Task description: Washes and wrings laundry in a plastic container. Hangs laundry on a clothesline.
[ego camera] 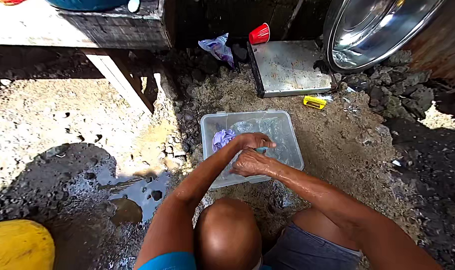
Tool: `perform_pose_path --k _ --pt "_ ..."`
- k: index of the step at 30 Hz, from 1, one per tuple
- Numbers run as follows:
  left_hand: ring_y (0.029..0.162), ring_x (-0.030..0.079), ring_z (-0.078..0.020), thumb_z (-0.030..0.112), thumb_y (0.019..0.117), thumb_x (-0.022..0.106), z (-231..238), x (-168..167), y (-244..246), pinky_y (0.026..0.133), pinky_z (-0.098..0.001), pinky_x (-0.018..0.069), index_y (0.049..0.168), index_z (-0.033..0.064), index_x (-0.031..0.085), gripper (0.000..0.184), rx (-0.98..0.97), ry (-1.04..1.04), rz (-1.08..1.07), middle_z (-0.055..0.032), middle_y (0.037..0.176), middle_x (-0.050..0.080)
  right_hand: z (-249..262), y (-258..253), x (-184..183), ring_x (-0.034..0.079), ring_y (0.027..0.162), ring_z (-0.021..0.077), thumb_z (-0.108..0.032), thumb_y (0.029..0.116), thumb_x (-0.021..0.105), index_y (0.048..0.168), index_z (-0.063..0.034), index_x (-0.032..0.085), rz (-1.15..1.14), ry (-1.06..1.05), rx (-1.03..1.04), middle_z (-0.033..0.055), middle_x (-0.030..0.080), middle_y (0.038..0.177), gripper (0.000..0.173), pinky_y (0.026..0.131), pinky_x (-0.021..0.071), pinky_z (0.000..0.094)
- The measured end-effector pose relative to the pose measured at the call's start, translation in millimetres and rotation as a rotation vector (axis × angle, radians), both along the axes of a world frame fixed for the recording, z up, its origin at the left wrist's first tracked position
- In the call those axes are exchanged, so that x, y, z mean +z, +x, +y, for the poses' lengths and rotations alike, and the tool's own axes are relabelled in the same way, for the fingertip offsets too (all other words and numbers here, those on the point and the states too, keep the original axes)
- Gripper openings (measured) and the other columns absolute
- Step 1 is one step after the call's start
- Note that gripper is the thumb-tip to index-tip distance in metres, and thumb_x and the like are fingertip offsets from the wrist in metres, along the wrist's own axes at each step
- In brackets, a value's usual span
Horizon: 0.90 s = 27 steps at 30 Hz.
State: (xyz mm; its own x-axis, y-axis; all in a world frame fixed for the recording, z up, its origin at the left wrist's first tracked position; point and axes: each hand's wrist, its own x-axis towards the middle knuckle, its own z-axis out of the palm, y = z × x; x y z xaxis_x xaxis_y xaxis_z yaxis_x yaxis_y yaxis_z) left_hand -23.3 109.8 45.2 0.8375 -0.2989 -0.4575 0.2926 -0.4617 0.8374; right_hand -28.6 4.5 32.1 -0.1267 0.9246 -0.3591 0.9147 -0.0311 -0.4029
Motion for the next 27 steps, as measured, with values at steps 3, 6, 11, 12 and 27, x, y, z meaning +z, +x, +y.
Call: perform_pose_path --k 3,6,11,12,27 --pt "0.101 0.066 -0.0074 0.039 0.1108 0.035 43 -19 -13 0.091 -0.0283 0.0551 0.146 0.0133 0.051 0.047 0.209 -0.63 -0.009 -0.0025 0.117 0.068 -2 36 16 0.065 0.063 0.023 -0.04 0.1035 0.053 0.076 -0.0044 0.068 0.206 0.585 -0.259 0.0084 0.063 0.065 0.047 0.062 0.0538 0.0462" --pt "0.092 0.071 -0.0146 0.055 0.1085 0.023 46 -29 -25 0.082 -0.0306 0.0596 0.135 0.0138 0.051 0.056 0.37 -0.948 -0.02 -0.0039 0.109 0.072 11 70 42 0.059 0.056 0.0088 -0.024 0.1084 0.041 0.074 -0.0062 0.062 0.906 0.967 -0.789 -0.0007 0.059 0.061 0.044 0.06 0.0549 0.0303" --pt "0.113 0.065 -0.0238 0.058 0.1066 0.031 -6 -18 -20 0.09 -0.0432 0.0577 0.143 0.0225 0.05 0.054 0.663 -1.3 -0.161 -0.0088 0.13 0.063 20 59 63 0.059 0.056 0.0115 -0.046 0.1111 0.037 0.082 -0.0152 0.055 1.464 1.124 -1.341 -0.0033 0.054 0.062 0.046 0.062 0.0576 0.0325" --pt "0.111 0.065 -0.0171 0.047 0.1094 0.036 -12 -12 -22 0.091 -0.0362 0.057 0.137 0.0212 0.056 0.043 0.725 -1.334 -0.242 -0.0044 0.125 0.066 17 48 63 0.061 0.063 0.0098 -0.044 0.1116 0.036 0.088 -0.0141 0.058 1.358 1.128 -1.28 -0.0027 0.057 0.069 0.044 0.067 0.058 0.0299" --pt "0.039 0.028 0.0013 0.012 0.1069 0.043 5 68 -58 0.036 -0.0123 0.0241 0.108 0.0099 0.062 0.019 0.366 -0.817 0.11 0.0082 0.056 0.033 -6 -41 20 0.056 0.057 0.0209 -0.042 0.1067 0.048 0.064 -0.0098 0.059 -0.156 1.052 -0.024 0.0024 0.051 0.054 0.055 0.061 0.0453 0.0361"
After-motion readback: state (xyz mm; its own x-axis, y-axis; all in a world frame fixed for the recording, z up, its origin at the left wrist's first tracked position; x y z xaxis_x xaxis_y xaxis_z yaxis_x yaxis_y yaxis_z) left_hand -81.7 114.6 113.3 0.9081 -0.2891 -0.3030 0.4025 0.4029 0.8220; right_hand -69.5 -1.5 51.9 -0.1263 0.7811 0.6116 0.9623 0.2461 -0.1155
